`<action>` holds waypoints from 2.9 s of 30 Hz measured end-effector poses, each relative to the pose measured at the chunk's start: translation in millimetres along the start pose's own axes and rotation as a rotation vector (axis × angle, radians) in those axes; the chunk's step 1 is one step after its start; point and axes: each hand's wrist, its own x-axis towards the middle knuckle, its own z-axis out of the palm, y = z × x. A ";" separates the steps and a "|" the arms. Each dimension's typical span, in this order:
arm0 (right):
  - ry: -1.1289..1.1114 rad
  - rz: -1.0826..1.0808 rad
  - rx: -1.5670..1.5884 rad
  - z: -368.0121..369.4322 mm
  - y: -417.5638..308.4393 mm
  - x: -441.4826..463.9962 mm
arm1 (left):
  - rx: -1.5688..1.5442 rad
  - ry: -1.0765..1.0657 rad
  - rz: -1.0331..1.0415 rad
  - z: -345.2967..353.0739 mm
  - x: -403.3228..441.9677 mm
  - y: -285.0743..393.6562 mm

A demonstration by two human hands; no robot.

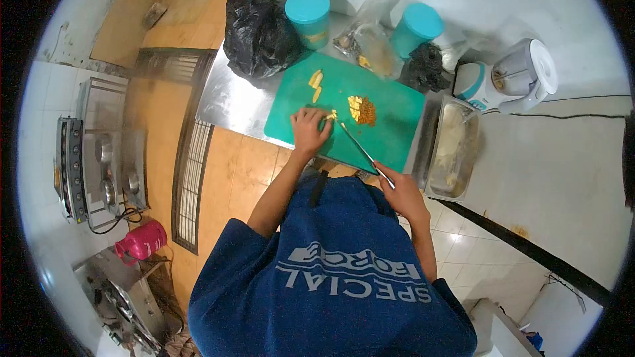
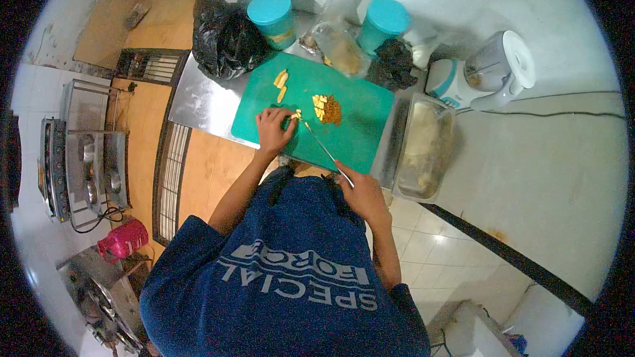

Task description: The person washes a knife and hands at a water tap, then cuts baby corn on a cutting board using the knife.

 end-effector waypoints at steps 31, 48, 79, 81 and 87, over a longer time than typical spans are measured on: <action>-0.049 0.013 -0.025 25.3 4.2 22.6 | -0.174 0.021 -0.029 3.1 -6.0 -14.5; 0.054 -0.123 -0.016 34.9 21.1 17.7 | -0.190 0.085 -0.018 5.9 -8.0 -18.5; 0.086 -0.090 -0.018 36.2 27.0 21.4 | -0.191 0.050 -0.054 4.9 -4.6 -16.3; 0.061 -0.077 0.006 30.9 31.3 16.4 | -0.177 0.064 -0.045 5.9 -5.3 -16.5; -0.019 0.031 0.007 1.3 14.3 8.3 | -0.137 0.068 -0.017 2.3 -0.4 -9.7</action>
